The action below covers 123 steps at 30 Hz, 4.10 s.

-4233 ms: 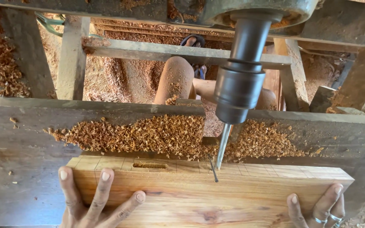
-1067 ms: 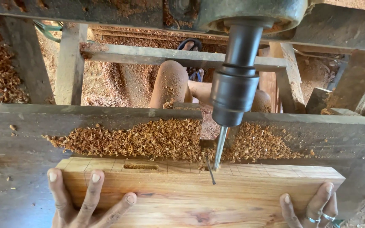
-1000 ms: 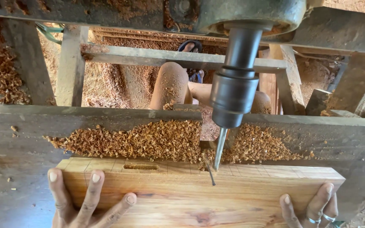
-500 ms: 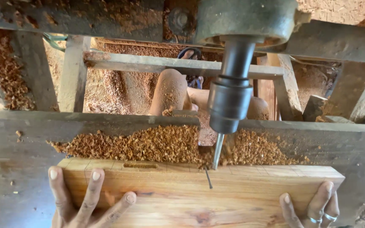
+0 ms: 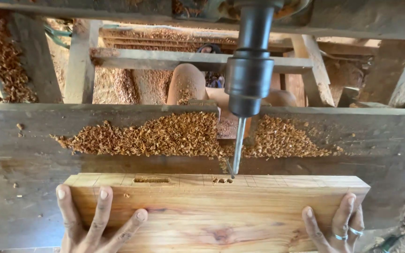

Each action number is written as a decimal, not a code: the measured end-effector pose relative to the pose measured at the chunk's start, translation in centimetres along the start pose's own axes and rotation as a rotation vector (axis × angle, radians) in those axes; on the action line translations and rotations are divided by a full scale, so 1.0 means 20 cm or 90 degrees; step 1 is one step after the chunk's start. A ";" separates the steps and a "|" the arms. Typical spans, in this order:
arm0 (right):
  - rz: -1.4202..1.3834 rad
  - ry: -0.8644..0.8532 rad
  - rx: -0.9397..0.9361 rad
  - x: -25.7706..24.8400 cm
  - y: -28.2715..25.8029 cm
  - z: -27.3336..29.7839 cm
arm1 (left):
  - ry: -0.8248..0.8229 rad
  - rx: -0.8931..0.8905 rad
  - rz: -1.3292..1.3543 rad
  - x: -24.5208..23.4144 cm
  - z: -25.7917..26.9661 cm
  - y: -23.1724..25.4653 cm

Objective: The recorder uses a vertical routing machine to carve a precise groove into a wooden plank.

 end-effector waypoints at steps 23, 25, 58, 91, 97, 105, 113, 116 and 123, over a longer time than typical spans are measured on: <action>0.131 0.072 -0.142 -0.01 0.04 -0.12 | 0.043 -0.074 0.014 -0.01 -0.02 -0.09; 0.154 0.087 -0.166 0.02 0.08 -0.11 | 0.039 -0.075 0.016 0.00 -0.01 -0.09; 0.014 0.065 0.010 -0.03 -0.01 -0.19 | 0.046 -0.047 -0.071 -0.07 -0.15 -0.14; -0.021 0.045 -0.017 -0.02 -0.10 -0.03 | 0.044 -0.061 0.000 -0.03 0.05 -0.08; 0.015 0.085 -0.045 -0.01 -0.09 -0.06 | 0.027 -0.020 -0.040 0.02 0.09 -0.11; 0.024 0.072 -0.028 0.01 -0.05 -0.06 | 0.029 -0.016 -0.058 -0.02 0.01 -0.13; -0.018 0.054 -0.011 -0.02 -0.07 -0.11 | -0.043 0.060 -0.141 0.01 0.02 -0.08; -0.002 0.050 -0.015 0.00 -0.05 -0.09 | 0.077 -0.023 -0.035 -0.12 -0.08 -0.11; 0.032 0.081 -0.046 -0.01 -0.06 -0.13 | 0.024 0.032 -0.125 -0.03 -0.02 -0.11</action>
Point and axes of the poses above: each hand's wrist, its own z-axis away from the middle knuckle, its own x-axis out of the palm, y = z × x, the point moved 7 cm from there along -z, towards the middle knuckle, and after that the axes turned 9 degrees about -y, right-handed, at the moved point
